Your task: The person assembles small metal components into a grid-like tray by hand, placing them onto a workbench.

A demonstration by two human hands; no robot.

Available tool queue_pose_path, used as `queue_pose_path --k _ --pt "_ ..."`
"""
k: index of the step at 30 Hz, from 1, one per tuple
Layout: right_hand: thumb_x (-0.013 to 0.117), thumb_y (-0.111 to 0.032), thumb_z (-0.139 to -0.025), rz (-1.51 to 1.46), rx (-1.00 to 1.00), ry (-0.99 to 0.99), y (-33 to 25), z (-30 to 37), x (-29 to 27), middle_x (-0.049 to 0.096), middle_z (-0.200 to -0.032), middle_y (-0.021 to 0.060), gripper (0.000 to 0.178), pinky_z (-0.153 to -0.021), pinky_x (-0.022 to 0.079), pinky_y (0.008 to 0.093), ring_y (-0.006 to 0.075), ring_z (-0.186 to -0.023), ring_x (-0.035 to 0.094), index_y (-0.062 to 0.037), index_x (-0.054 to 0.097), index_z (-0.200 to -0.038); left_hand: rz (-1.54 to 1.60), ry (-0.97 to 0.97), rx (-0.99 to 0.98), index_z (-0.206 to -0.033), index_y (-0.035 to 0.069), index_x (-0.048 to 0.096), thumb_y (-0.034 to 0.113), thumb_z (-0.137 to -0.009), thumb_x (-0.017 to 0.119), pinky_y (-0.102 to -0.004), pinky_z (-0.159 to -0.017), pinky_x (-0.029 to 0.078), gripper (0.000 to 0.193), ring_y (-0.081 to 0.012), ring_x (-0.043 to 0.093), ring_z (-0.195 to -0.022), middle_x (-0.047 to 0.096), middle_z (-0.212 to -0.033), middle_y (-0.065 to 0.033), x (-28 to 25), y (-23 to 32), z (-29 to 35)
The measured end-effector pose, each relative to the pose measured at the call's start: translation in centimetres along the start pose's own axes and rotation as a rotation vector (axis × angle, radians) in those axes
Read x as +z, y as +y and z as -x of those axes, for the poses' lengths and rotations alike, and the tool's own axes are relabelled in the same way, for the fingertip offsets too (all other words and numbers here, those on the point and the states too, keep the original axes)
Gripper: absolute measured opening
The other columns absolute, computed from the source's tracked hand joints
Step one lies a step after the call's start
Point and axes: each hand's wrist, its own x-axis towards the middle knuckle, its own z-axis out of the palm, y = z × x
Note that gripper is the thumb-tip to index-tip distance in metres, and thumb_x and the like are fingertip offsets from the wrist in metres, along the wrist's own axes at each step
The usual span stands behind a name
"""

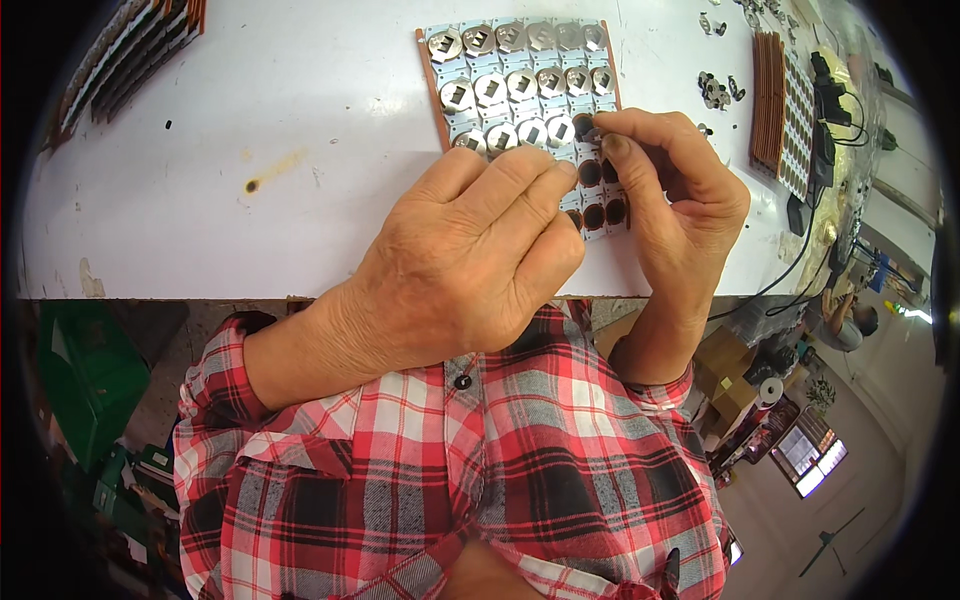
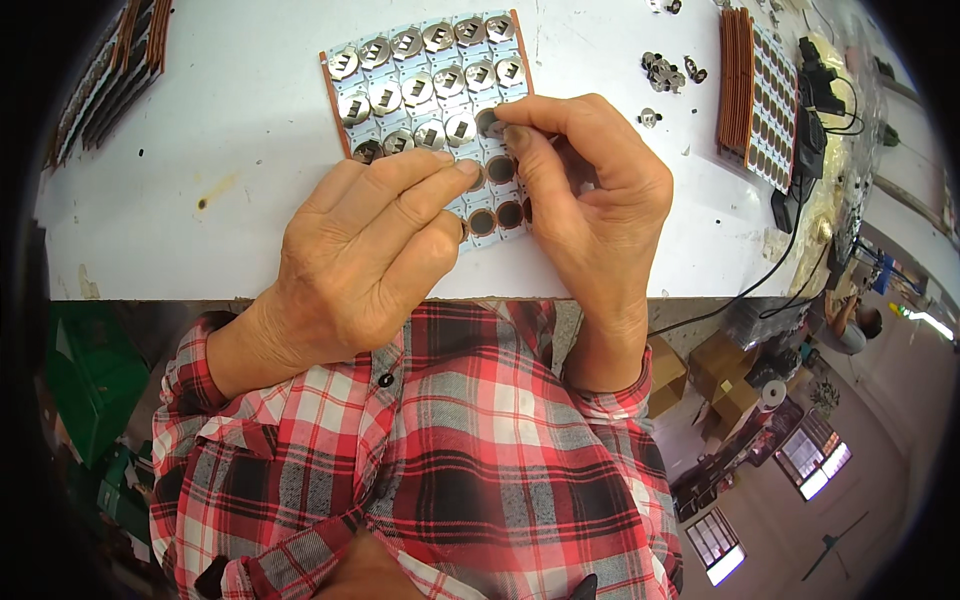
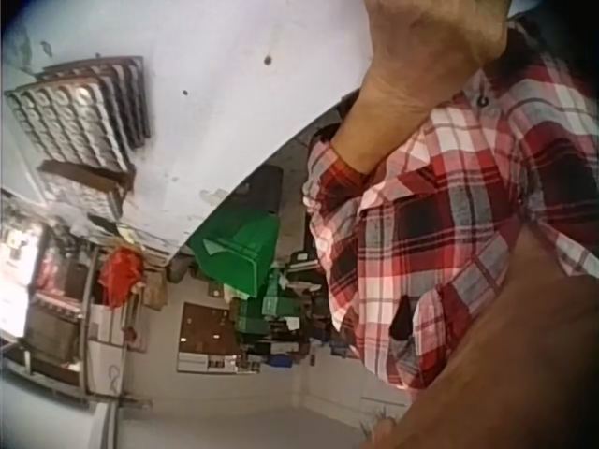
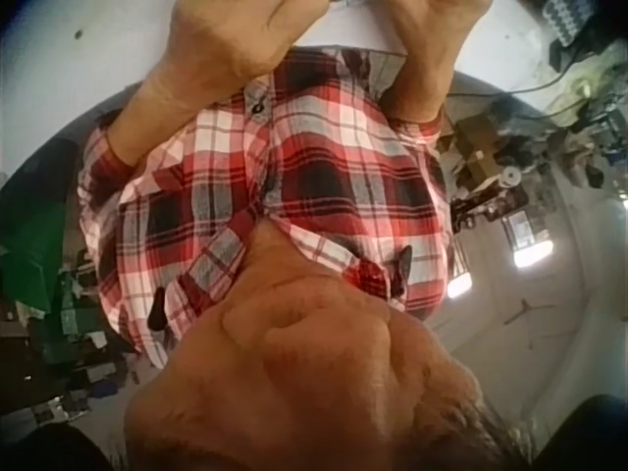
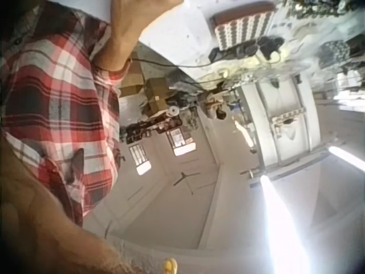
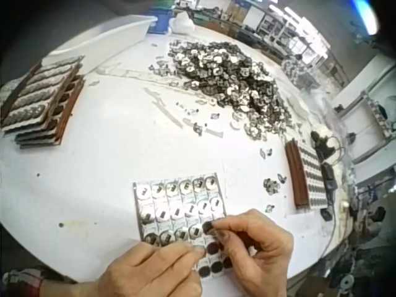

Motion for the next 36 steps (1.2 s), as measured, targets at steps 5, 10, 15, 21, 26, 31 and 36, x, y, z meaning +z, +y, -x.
queue_pose_path --k 5,10,15,21,26,31,36 --pt "0.07 0.01 -0.092 0.008 -0.071 -0.092 0.1 -0.8 -0.8 0.07 -0.087 0.0032 0.017 -0.062 0.049 0.0216 0.0066 -0.071 0.063 0.0007 0.078 -0.103 0.005 0.007 0.0 -0.085 -0.001 0.061 0.008 -0.074 0.07 -0.0362 -0.068 0.053 0.017 -0.031 0.073 -0.102 0.075 -0.111 -0.0208 0.0 0.0 -0.1" --pt "0.069 0.008 -0.095 0.082 -0.074 -0.113 -0.1 -1.2 -0.6 0.069 -0.092 0.0022 0.016 -0.067 0.05 0.021 0.0061 -0.077 0.064 0.0018 0.078 -0.107 0.003 0.016 0.0 -0.085 -0.001 0.06 0.008 -0.074 0.07 -0.0362 -0.067 0.053 0.017 -0.0308 0.073 -0.102 0.075 -0.111 -0.0208 0.2 -0.1 -0.1" --pt "0.071 0.008 -0.092 0.003 -0.056 -0.123 0.1 -1.2 -0.3 0.071 -0.086 0.0027 0.017 -0.061 0.05 0.0229 0.0067 -0.071 0.064 0.0008 0.078 -0.105 0.019 0.006 -0.006 -0.085 0.0 0.06 0.008 -0.075 0.071 -0.0359 -0.067 0.052 0.016 -0.0302 0.073 -0.101 0.075 -0.11 -0.0207 0.0 0.0 -0.2" --pt "0.076 0.005 -0.096 0.056 0.1 -0.058 -0.9 -0.2 -0.1 0.073 -0.092 0.0009 0.015 -0.067 0.052 0.0201 0.0055 -0.079 0.067 0.0029 0.076 -0.11 0.01 0.003 -0.01 -0.085 0.0 0.061 0.007 -0.077 0.071 -0.0358 -0.066 0.051 0.015 -0.0302 0.073 -0.101 0.075 -0.11 -0.0207 0.0 0.2 -0.2" --pt "0.075 0.008 -0.092 0.078 -0.041 -0.042 0.3 -0.7 0.1 0.069 -0.09 0.0017 0.013 -0.063 0.05 0.0203 0.0052 -0.073 0.065 0.0025 0.077 -0.104 0.006 -0.005 -0.009 -0.086 -0.001 0.061 0.006 -0.077 0.07 -0.0361 -0.066 0.051 0.014 -0.0305 0.073 -0.101 0.075 -0.111 -0.0212 0.0 0.2 -0.2" --pt "0.075 0.009 -0.089 0.004 -0.069 -0.115 0.9 -1.6 -0.9 0.067 -0.087 0.0016 0.014 -0.06 0.047 0.0204 0.0049 -0.07 0.063 0.0012 0.078 -0.099 -0.021 -0.031 0.004 -0.086 -0.002 0.061 0.006 -0.077 0.07 -0.0362 -0.066 0.051 0.015 -0.031 0.072 -0.101 0.074 -0.112 -0.0215 -0.2 0.1 -0.2" --pt "0.076 0.007 -0.093 0.088 -0.083 -0.16 1.0 -1.5 -0.9 0.069 -0.095 0.001 0.018 -0.065 0.047 0.0182 0.004 -0.077 0.062 0.0027 0.078 -0.111 0.011 -0.015 0.002 -0.09 -0.002 0.065 0.004 -0.074 0.072 -0.0377 -0.066 0.052 0.019 -0.033 0.072 -0.1 0.075 -0.11 -0.02 -0.1 0.0 -0.1"
